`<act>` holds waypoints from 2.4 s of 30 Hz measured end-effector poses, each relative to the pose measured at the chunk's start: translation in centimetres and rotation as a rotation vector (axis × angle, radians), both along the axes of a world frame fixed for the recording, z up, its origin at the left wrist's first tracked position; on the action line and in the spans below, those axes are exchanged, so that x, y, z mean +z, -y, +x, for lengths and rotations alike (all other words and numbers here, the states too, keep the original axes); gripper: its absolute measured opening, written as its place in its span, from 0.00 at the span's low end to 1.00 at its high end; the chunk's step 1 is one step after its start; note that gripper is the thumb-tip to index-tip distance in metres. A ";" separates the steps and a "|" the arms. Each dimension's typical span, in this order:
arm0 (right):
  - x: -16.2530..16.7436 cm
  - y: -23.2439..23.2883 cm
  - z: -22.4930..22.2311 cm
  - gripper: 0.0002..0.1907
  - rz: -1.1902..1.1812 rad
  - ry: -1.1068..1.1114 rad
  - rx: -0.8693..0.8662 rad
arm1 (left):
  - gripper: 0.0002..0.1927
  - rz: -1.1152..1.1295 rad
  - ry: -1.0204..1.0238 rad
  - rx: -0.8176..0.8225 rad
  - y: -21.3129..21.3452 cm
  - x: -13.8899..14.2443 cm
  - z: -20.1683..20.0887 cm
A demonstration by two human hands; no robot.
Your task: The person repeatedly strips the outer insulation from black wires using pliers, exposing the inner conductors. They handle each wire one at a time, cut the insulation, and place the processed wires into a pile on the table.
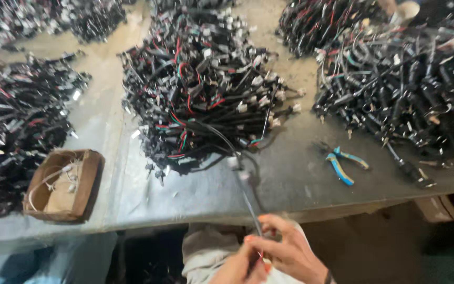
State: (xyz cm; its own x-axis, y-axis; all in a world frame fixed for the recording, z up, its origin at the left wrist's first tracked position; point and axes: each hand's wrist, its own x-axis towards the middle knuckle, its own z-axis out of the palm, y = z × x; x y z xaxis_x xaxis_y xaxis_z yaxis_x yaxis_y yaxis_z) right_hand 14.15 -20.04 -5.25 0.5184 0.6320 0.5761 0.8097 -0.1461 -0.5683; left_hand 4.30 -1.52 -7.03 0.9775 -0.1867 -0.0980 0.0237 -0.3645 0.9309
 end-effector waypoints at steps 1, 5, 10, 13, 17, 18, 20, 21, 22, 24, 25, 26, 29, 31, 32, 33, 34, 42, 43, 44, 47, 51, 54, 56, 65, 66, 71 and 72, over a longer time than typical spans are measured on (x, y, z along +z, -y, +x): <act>-0.6 0.9 -0.1 0.19 -0.020 0.014 -0.029 | 0.17 0.034 -0.121 -0.065 1.0 -2.1 -0.9; -1.9 4.5 1.4 0.17 -0.161 0.011 -0.189 | 0.28 0.274 0.206 -0.165 0.4 -4.4 -3.3; -0.8 5.8 1.1 0.12 -0.303 -0.042 -0.379 | 0.27 0.501 0.480 0.107 -4.2 3.1 -2.0; -0.5 5.2 -0.3 0.11 -0.214 -0.168 -0.366 | 0.22 0.519 0.603 0.195 -6.1 7.1 -0.1; -1.8 5.3 -1.0 0.10 -0.253 -0.544 -0.476 | 0.15 0.092 0.298 0.197 -6.0 8.0 0.0; -2.4 5.5 -0.9 0.10 -0.256 -0.594 -0.493 | 0.13 -0.037 0.255 0.209 -6.0 7.7 -0.1; -3.6 6.0 -0.8 0.10 -0.242 -0.629 -0.463 | 0.13 0.252 0.488 0.378 -6.6 6.9 0.1; -4.3 6.2 -0.8 0.11 -0.233 -0.642 -0.444 | 0.13 0.399 0.608 0.467 -7.0 6.5 0.6; -5.1 6.4 -0.9 0.11 -0.211 -0.606 -0.350 | 0.12 0.581 0.768 0.516 -7.9 6.3 1.3; -6.7 6.6 -1.4 0.11 -0.183 -0.535 -0.161 | 0.11 0.945 1.069 0.613 -9.5 5.9 3.1; -7.8 6.2 -1.8 0.14 -0.199 -0.560 -0.152 | 0.11 0.984 1.016 0.666 -9.7 5.6 3.8; -8.9 5.6 -2.2 0.17 -0.218 -0.583 -0.144 | 0.12 1.017 0.961 0.720 -9.4 5.2 4.3; -12.2 3.3 -3.7 0.21 -0.170 -0.561 -0.273 | 0.10 0.932 0.874 0.621 -6.7 2.4 4.7; -13.4 2.4 -4.4 0.17 -0.177 -0.565 -0.209 | 0.06 0.640 0.908 0.204 -3.7 -0.5 3.1; -13.6 1.9 -4.7 0.13 -0.226 -0.597 -0.070 | 0.08 0.746 0.493 0.073 -4.0 -2.0 3.2; -13.4 1.8 -4.9 0.11 -0.279 -0.629 0.074 | 0.08 0.736 0.509 0.003 -4.4 -3.3 2.8; -13.0 1.5 -5.2 0.12 -0.233 -0.528 0.173 | 0.08 0.750 0.614 0.007 -5.4 -4.3 2.8; -4.8 -0.7 -7.2 0.16 0.012 -0.395 -0.146 | 0.18 0.585 0.804 0.044 -4.2 -4.1 -0.4; -3.7 -0.9 -7.4 0.15 -0.027 -0.379 -0.138 | 0.19 0.524 0.861 0.022 -3.4 -3.7 -1.4; -2.8 -1.2 -7.2 0.15 -0.051 -0.345 -0.138 | 0.19 0.487 0.789 0.009 -3.6 -3.3 -1.6; 0.2 -0.7 -7.1 0.13 -0.102 -0.397 -0.040 | 0.18 0.567 0.678 0.074 -6.7 -2.3 -1.6; 2.2 -0.1 -5.8 0.17 -0.094 -0.435 -0.081 | 0.19 1.020 0.752 0.286 -11.4 0.2 -0.5; 2.1 -0.6 -5.2 0.17 -0.099 -0.240 -0.032 | 0.24 0.936 0.755 0.123 -9.4 2.0 -0.7; 2.1 -0.8 -5.2 0.16 -0.084 -0.189 0.037 | 0.25 0.875 0.817 -0.054 -8.3 2.6 -1.1; 5.0 0.4 -4.6 0.17 0.023 -0.052 0.075 | 0.29 1.099 0.598 0.257 -15.1 1.7 -1.4; 5.2 0.4 -4.7 0.17 0.044 -0.026 0.090 | 0.27 1.057 0.585 0.274 -14.9 1.9 -1.3; 4.4 0.0 -5.6 0.27 0.934 -0.832 0.031 | 0.25 0.787 0.680 0.364 -10.6 2.1 -0.9; 4.0 0.3 -5.3 0.34 1.112 -1.129 0.165 | 0.25 0.672 0.614 0.363 -9.2 1.6 -1.3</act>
